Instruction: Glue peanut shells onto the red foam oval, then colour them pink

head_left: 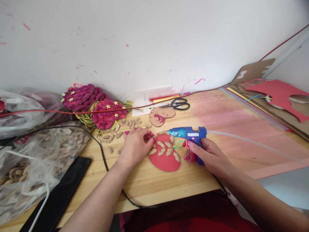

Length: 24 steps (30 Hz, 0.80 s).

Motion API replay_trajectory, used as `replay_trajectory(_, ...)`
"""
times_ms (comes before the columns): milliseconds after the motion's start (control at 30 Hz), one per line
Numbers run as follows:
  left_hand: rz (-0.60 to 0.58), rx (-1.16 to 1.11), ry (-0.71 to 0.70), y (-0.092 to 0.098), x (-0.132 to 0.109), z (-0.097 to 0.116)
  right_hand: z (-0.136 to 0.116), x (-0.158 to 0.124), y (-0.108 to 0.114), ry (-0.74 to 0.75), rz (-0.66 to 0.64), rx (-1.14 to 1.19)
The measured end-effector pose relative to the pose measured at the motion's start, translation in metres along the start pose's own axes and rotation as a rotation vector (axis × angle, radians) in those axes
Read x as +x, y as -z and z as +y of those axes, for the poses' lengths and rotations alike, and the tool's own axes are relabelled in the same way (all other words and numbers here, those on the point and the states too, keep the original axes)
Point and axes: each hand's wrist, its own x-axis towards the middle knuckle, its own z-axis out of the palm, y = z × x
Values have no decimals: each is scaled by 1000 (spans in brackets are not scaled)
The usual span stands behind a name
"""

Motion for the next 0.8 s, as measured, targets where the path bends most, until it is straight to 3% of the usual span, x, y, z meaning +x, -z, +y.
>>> replay_trajectory(333,115,177,105,22,-2,-13,0,-1,0,-28,40,-44)
replay_trajectory(500,106,358,128,34,-4,-18,3,2,1,-73,54,-65)
replay_trajectory(667,123,393,239,73,-18,-34,2,1,1,-99,56,-8)
replay_trajectory(800,141,345,151,98,-41,-61,5,1,2,-120,70,-9)
